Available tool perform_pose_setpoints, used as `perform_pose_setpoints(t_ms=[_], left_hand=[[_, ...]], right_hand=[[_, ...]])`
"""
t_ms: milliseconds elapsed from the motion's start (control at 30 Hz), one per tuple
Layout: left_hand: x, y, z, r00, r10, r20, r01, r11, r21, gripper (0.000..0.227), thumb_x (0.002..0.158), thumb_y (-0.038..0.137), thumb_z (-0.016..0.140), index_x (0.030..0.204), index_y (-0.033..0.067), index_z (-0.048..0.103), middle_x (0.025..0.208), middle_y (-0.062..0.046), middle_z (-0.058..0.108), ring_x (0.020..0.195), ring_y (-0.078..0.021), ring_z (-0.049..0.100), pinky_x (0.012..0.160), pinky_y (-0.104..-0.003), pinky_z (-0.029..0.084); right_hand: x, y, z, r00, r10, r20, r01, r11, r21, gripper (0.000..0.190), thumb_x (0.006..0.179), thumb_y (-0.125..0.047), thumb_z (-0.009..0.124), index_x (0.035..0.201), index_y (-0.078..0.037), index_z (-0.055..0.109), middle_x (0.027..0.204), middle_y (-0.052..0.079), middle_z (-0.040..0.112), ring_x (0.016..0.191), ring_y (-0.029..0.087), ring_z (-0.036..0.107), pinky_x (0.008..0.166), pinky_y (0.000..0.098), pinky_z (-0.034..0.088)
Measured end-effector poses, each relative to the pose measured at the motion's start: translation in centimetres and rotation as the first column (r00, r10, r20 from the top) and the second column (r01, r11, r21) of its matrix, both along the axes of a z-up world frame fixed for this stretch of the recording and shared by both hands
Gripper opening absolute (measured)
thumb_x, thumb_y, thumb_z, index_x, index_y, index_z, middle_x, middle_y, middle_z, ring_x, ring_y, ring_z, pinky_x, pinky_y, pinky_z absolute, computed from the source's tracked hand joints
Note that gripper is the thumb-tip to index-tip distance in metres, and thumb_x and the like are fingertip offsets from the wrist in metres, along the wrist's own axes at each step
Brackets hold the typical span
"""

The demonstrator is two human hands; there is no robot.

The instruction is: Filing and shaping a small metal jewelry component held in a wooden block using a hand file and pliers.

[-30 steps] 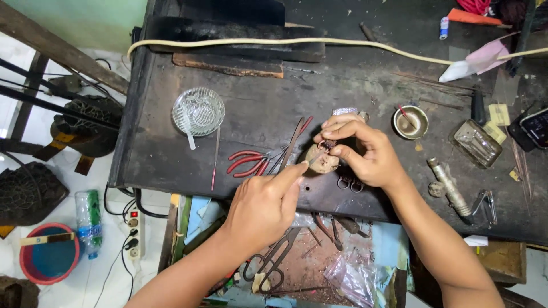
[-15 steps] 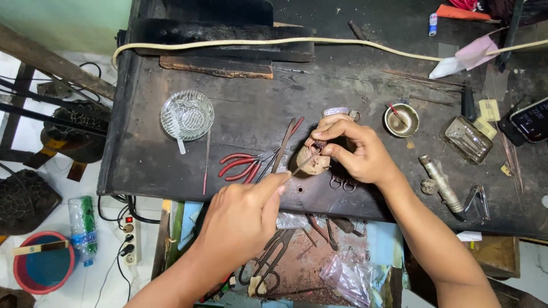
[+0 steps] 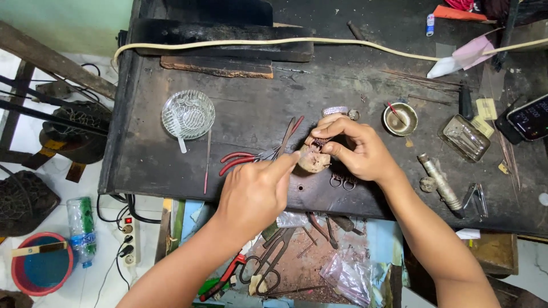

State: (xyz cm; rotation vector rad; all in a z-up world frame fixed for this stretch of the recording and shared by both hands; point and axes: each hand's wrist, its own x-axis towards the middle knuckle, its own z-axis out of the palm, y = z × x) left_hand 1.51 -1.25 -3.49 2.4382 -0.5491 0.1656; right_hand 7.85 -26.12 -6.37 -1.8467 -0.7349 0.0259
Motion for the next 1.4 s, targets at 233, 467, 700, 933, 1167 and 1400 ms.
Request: perform_pose_setpoints(t_ms=[233,467,700,933,1167,1400], left_hand=[[-1.6,1.5,3.0,0.968,-0.089,-0.235,0.097,0.995,0.024,0.034,0.098,0.019,0.053,0.128,0.0128,0.067,0.052,-0.012,0.063,0.041,-0.0444,0.056,0.039,-0.057,0.041],[-0.2,1.0,0.5,0.997,-0.046,0.067,0.042,0.997,0.058,0.036,0.091,0.011,0.063,0.125,0.0193,0.071,0.059,-0.008,0.059,0.044,-0.042,0.052,0.036,-0.054,0.036],[-2.2,2.9,2.6,0.996,-0.085,-0.023,0.085,0.996,0.005,0.028,0.098,0.019,0.056,0.122,0.0136,0.07,0.063,-0.006,0.066,0.043,-0.0375,0.055,0.036,-0.048,0.038],[-2.0,3.4,2.1,0.995,-0.097,0.03,0.098,0.994,-0.053,0.027,0.098,0.016,0.06,0.122,0.0112,0.071,0.071,-0.002,0.071,0.046,-0.0295,0.054,0.04,-0.042,0.041],[-0.5,1.2,0.2,0.984,-0.087,0.158,0.083,0.996,0.029,0.036,0.092,0.006,0.065,0.126,0.0133,0.073,0.063,-0.003,0.057,0.045,-0.0285,0.048,0.037,-0.043,0.036],[-2.1,2.0,1.5,0.998,-0.054,0.042,0.051,0.996,0.07,0.032,0.094,0.017,0.063,0.125,0.017,0.071,0.058,-0.004,0.058,0.043,-0.0404,0.051,0.036,-0.052,0.039]], right_hand=[[0.2,-0.2,0.0,1.0,0.007,-0.016,-0.007,1.0,0.005,0.018,0.102,-0.02,0.065,0.116,-0.009,0.067,0.117,0.01,0.07,0.113,0.025,0.068,0.103,0.0379,0.053],[0.4,-0.1,0.5,1.0,0.0,0.011,0.0,1.0,-0.006,0.017,0.102,-0.019,0.064,0.114,-0.008,0.069,0.118,0.009,0.072,0.116,0.025,0.067,0.107,0.0405,0.052],[0.3,-0.1,0.3,0.999,0.024,-0.042,-0.023,0.999,0.023,0.019,0.103,-0.017,0.062,0.118,-0.008,0.067,0.122,0.011,0.071,0.121,0.026,0.067,0.11,0.0403,0.051],[0.5,0.4,1.0,0.995,0.089,-0.05,-0.085,0.993,0.081,0.024,0.106,-0.02,0.055,0.122,-0.006,0.067,0.126,0.014,0.069,0.117,0.028,0.072,0.105,0.0402,0.057],[0.2,0.6,1.1,0.997,0.054,-0.053,-0.052,0.998,0.035,0.024,0.106,-0.022,0.056,0.12,-0.008,0.069,0.122,0.013,0.071,0.119,0.028,0.07,0.107,0.042,0.055],[0.4,0.6,1.3,0.995,0.088,-0.038,-0.086,0.995,0.057,0.027,0.107,-0.024,0.054,0.121,-0.006,0.068,0.122,0.014,0.071,0.115,0.028,0.072,0.103,0.0393,0.058]])
